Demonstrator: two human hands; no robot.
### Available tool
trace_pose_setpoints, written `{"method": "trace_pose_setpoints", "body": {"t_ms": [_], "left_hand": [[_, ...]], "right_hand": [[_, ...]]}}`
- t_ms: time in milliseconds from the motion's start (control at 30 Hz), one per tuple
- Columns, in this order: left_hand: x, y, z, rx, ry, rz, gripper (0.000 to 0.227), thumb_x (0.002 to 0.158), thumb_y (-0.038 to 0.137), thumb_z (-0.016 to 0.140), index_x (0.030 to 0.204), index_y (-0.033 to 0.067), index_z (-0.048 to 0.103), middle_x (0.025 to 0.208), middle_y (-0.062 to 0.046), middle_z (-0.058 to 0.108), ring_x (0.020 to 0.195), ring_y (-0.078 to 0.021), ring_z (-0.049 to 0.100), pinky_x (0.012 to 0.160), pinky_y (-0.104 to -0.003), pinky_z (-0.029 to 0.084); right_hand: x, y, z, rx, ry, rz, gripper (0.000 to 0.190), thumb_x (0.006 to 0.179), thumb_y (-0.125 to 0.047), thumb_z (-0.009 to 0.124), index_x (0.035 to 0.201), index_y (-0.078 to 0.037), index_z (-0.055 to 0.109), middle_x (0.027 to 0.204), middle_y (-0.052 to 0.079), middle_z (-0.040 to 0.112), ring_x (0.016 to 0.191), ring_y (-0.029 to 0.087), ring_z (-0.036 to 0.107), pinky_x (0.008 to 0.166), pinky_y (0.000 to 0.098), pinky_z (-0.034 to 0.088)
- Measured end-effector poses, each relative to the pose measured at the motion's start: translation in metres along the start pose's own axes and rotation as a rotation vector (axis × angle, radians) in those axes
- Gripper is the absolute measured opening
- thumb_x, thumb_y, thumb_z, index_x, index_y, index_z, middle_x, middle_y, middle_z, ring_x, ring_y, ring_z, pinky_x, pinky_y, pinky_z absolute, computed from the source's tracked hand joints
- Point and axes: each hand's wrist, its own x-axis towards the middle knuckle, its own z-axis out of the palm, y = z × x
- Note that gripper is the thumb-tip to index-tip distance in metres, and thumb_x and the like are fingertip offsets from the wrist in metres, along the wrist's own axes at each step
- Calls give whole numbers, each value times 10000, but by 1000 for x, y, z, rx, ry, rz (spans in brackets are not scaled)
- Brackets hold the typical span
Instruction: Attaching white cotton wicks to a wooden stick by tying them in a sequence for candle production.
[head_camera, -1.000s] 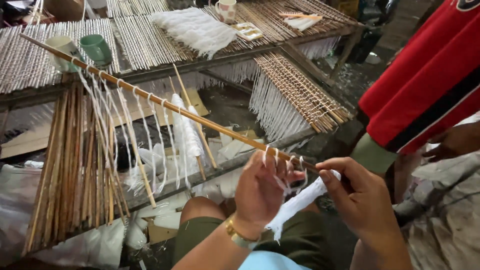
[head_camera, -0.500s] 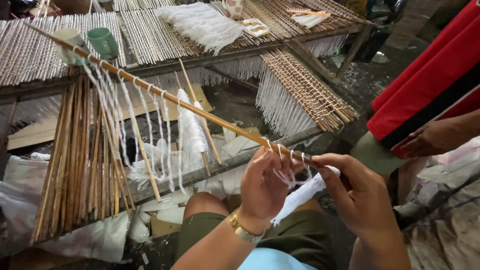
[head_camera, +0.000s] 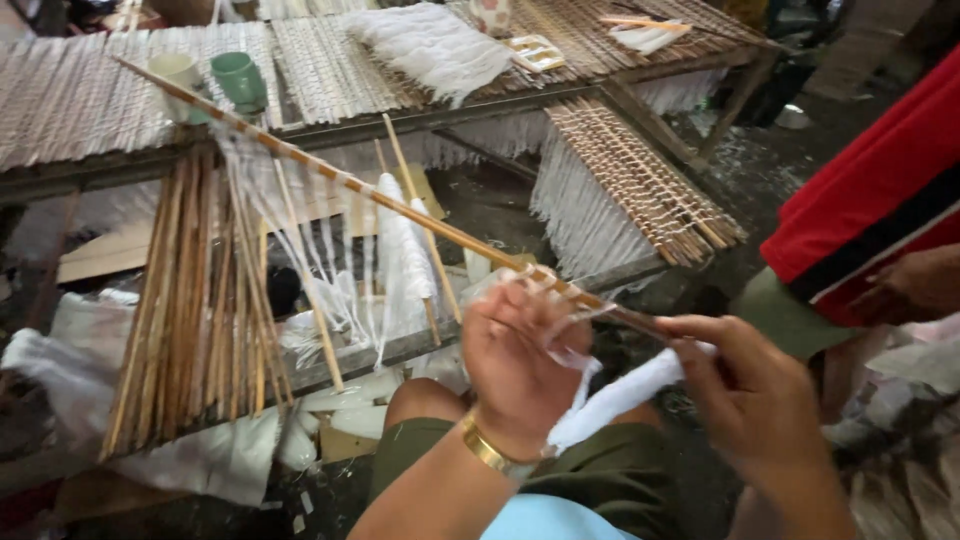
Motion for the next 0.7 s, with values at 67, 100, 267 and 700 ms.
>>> {"method": "trace_pose_setpoints", "body": {"t_ms": [67,100,267,700], "left_hand": [[3,19,11,-37,-26,60,266,987,316,525,795,151,603,634,43,514,553,-104,463,519,-256,413],[5,28,16,-75,-55,109,236,1017,326,542,850,167,590,651,61,475,570,-88,430,503,-233,353],[0,32,20,43,2,153,240,1035,329,525,852,209,625,680,85,554,568,-55,481,454,-192,374],[-28,66,-167,293,31,-160,383,965,499,630,712,231,526,662,75,400,607,-96,368,566,-245,347]], "right_hand": [[-3,9,-5,-12,8,15,192,1002,-199,616,1122,-192,766,893,-35,713,613,110,542,640,258,411],[-5,14,-8,-30,23,38,164,1002,-167,639,1105,-175,766,929,-17,716,659,122,561,658,261,410],[-9,24,-19,-116,45,80,141,1012,-143,681,1122,-153,769,898,-6,673,645,127,538,644,273,396],[-12,105,-60,14,24,165,278,1154,-177,516,1310,-36,698,786,111,564,591,173,419,570,303,271]]}}
